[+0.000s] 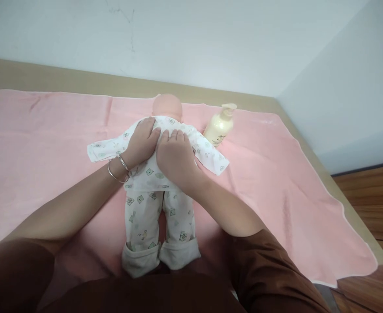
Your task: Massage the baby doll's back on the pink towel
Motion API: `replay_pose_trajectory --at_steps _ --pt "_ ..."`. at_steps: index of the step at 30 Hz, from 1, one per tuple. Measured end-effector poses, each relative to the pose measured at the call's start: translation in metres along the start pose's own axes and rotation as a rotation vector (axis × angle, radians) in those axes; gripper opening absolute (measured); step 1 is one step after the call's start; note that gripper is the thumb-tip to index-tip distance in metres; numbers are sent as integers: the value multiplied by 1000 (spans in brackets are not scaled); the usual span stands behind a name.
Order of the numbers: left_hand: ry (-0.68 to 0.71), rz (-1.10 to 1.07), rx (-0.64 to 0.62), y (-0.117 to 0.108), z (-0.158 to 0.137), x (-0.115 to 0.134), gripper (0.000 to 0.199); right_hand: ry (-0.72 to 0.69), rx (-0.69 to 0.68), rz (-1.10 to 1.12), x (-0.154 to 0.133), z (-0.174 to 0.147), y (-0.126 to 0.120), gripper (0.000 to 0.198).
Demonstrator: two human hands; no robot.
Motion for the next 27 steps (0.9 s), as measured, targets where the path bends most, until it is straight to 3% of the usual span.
replay_pose_trajectory --at_steps 4,7,10,19,23,27 --pt "9 -11 12 7 -2 -1 45 52 -28 222 20 22 -3 45" --pt "18 -7 41 9 -2 -3 44 129 29 344 35 39 6 45" --pt "21 -16 64 12 -1 -4 44 113 95 391 42 45 19 52" --pt "65 69 71 8 -6 -1 43 85 -76 313 49 48 23 71" --pt "173 176 100 -2 -20 16 44 70 -68 310 51 49 20 64" --pt "161 223 133 -10 -30 26 40 55 -9 262 46 46 16 52"
Point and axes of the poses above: each hand's wrist, its own z-axis towards the middle knuckle, its own y-axis out of the palm, x = y × z, the point moved 4 cm from there along z, towards the middle knuckle, and after that the axes turned 8 degrees about z, right-handed, at the moved point
